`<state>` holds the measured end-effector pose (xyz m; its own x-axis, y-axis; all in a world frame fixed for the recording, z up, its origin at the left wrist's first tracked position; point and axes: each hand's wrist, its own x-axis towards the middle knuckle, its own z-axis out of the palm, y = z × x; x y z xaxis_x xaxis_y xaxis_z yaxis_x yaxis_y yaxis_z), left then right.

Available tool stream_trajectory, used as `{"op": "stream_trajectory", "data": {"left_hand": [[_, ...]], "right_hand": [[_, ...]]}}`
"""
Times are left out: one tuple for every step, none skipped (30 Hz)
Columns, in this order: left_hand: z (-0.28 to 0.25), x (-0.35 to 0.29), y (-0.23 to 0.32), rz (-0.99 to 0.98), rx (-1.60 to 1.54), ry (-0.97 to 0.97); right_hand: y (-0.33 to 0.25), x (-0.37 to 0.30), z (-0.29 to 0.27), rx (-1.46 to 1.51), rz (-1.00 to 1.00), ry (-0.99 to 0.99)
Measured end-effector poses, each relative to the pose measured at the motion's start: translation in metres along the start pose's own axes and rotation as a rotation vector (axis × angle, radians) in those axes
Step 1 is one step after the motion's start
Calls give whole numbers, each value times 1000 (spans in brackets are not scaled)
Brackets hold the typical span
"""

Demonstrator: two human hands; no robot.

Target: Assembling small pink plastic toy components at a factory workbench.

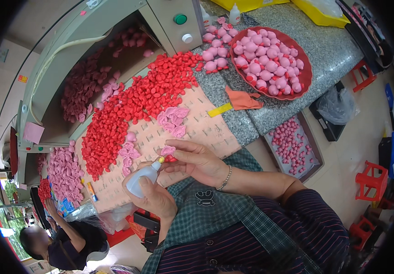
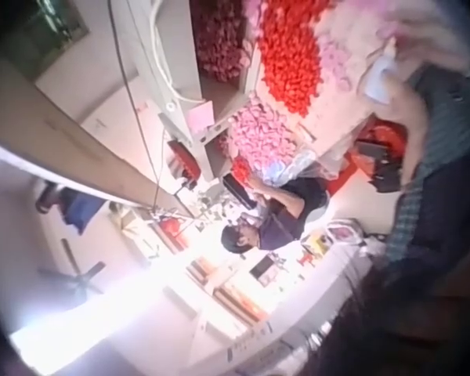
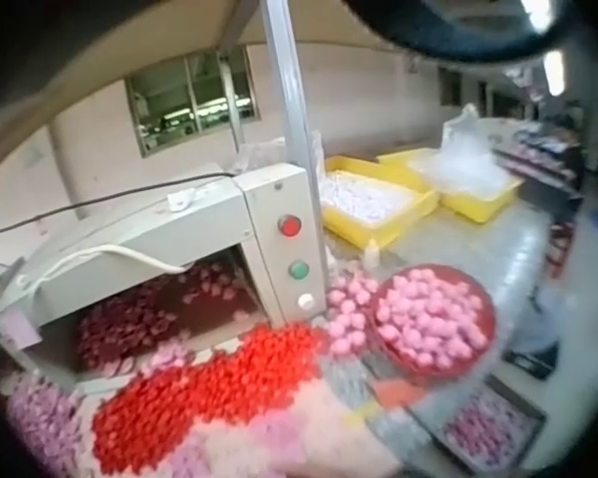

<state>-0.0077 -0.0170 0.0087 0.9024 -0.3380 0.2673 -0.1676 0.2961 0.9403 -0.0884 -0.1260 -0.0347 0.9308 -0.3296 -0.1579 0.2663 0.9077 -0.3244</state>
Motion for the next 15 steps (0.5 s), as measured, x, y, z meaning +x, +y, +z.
{"op": "stream_trajectory", "data": {"left_hand": [[-1, 0, -1, -1, 0, -1], [-2, 0, -2, -3, -10, -11], [-3, 0, -3, -5, -20, -21], [-3, 0, -3, -5, -20, -22], [-3, 0, -2, -9, -33, -19], [-2, 0, -1, -13, -47, -15], [-2, 0, -2, -13, -47, -15], [-2, 0, -2, -14, -52, -16], [-2, 0, -2, -15, -55, -16], [-3, -1, -2, -15, -55, -15], [-4, -1, -2, -15, -53, -16], [-4, -1, -2, -14, -51, -16], [-4, -1, -2, -14, -51, -15], [-4, -1, -3, -11, -49, -16], [-4, -1, -3, -8, -46, -18]], "right_hand": [[0, -1, -1, -5, -6, -11], [1, -1, -1, -5, -7, -10], [1, -1, -1, -1, 1, 0], [1, -1, -2, 2, 10, 9], [1, -1, -2, 3, 9, 10], [1, 0, -1, 10, 10, 9], [1, 0, -1, 17, 10, 7], [0, 0, -1, 16, 10, 7], [0, 0, 0, 9, 9, 9], [0, 0, 0, 2, 7, 11], [1, 0, 0, 2, 8, 11], [1, 0, 0, -4, 4, 7], [1, 0, 0, -11, 1, 3], [1, 0, 0, -11, 3, 4], [1, 0, -1, -8, 4, 4]]}}
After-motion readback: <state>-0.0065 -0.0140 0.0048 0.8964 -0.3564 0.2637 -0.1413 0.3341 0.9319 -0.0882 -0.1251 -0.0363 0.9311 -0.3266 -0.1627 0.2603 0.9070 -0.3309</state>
